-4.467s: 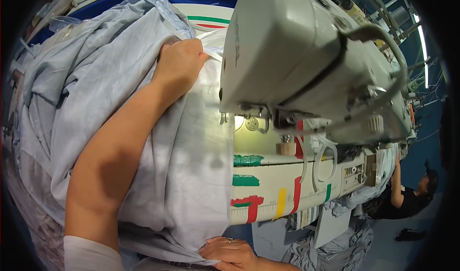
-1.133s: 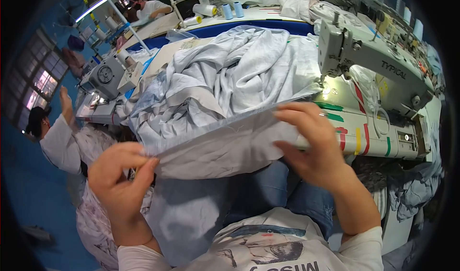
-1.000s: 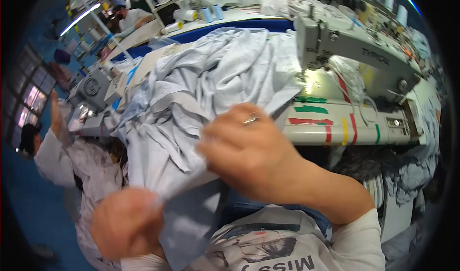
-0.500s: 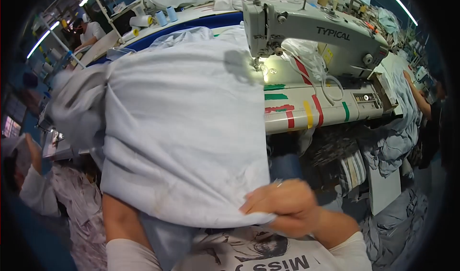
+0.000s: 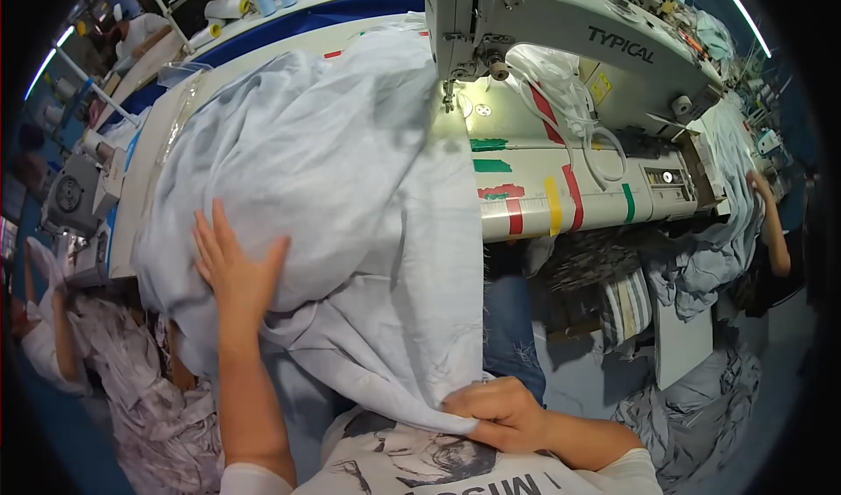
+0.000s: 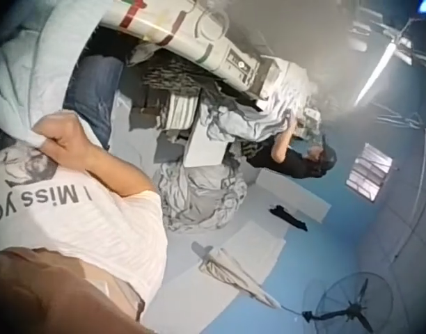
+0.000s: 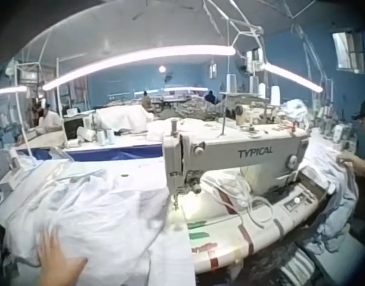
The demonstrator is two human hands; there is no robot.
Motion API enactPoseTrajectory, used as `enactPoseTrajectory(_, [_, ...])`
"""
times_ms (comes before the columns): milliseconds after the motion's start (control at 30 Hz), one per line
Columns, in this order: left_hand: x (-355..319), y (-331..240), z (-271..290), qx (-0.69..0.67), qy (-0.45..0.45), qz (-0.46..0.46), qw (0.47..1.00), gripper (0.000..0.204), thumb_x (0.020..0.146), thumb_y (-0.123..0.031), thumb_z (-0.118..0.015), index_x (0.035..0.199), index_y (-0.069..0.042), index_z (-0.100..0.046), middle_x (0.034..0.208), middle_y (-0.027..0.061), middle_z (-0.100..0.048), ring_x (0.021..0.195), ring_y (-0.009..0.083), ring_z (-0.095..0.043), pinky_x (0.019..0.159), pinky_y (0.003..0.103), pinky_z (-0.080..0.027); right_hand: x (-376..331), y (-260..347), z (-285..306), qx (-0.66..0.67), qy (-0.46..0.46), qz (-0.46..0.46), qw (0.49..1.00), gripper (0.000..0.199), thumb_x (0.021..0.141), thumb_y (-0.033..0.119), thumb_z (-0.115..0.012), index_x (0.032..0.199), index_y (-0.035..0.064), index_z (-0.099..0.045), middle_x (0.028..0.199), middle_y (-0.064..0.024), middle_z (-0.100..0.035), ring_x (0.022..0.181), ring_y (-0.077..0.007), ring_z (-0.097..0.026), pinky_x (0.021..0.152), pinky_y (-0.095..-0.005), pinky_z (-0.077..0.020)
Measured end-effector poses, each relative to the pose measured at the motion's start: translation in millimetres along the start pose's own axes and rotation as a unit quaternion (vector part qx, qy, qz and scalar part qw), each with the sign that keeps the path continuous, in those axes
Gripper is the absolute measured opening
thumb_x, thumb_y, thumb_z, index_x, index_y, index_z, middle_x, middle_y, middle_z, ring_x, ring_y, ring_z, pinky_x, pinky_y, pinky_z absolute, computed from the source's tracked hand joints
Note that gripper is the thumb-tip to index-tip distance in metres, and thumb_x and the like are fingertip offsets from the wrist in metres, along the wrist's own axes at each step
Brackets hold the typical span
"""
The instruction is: Sewing edges of white fabric pieces using an industrial sewing machine to assemble pillowcases.
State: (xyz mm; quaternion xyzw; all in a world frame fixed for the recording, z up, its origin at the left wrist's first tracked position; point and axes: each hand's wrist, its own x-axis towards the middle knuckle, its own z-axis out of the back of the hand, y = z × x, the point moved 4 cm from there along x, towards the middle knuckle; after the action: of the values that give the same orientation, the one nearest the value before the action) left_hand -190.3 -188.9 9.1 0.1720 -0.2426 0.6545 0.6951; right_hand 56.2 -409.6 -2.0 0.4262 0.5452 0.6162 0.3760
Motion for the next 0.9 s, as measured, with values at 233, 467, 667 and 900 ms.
enactPoseTrajectory(233, [84.1, 25.2, -96.1, -0.054, 0.112, 0.003, 0.992, 0.036, 0.090, -0.036, -0.060, 0.103, -0.002, -0.056, 0.088, 0.0258, -0.064, 0.083, 0.0445, -0.061, 0.070, 0.053, -0.047, -10.5, -40.4, 16.1, 0.076, -0.044, -0.055, 0.995, 0.016, 0.085, -0.001, -0.062, 0.100, -0.0047, -0.065, 0.093, -0.0154, -0.067, 0.084, -0.0267, -0.065, 0.075, -0.0321, -0.0493])
enactPoseTrajectory(467, [159.3, 6.1, -151.6, 0.022, 0.051, -0.037, 0.998, 0.037, 0.093, -0.038, -0.055, 0.101, -0.003, -0.056, 0.077, 0.0249, -0.065, 0.069, 0.0440, -0.063, 0.060, 0.052, -0.051, 18.8, -61.1, 39.1, 0.119, -0.039, -0.080, 0.989, 0.016, 0.085, 0.000, -0.063, 0.100, -0.0047, -0.065, 0.097, -0.0159, -0.067, 0.096, -0.0297, -0.065, 0.085, -0.0358, -0.0496])
enactPoseTrajectory(667, [217.0, -12.9, -199.9, 0.024, 0.025, -0.058, 0.998, 0.034, 0.093, -0.039, -0.055, 0.092, -0.005, -0.057, 0.076, 0.0240, -0.065, 0.067, 0.0427, -0.064, 0.059, 0.051, -0.052, 42.5, -75.6, 54.6, 0.122, -0.003, -0.050, 0.991, 0.021, 0.087, 0.000, -0.059, 0.107, -0.0057, -0.062, 0.102, -0.0189, -0.065, 0.100, -0.0351, -0.063, 0.089, -0.0400, -0.0483])
enactPoseTrajectory(900, [265.4, -41.2, -222.3, 0.035, 0.061, -0.020, 0.997, 0.034, 0.092, -0.037, -0.056, 0.098, -0.003, -0.058, 0.087, 0.0258, -0.066, 0.080, 0.0434, -0.065, 0.070, 0.052, -0.052, 81.4, -59.0, 85.2, 0.053, -0.032, -0.022, 0.998, 0.019, 0.090, 0.015, -0.059, 0.094, -0.0028, -0.065, 0.090, -0.0187, -0.066, 0.085, -0.0357, -0.066, 0.077, -0.0432, -0.0520])
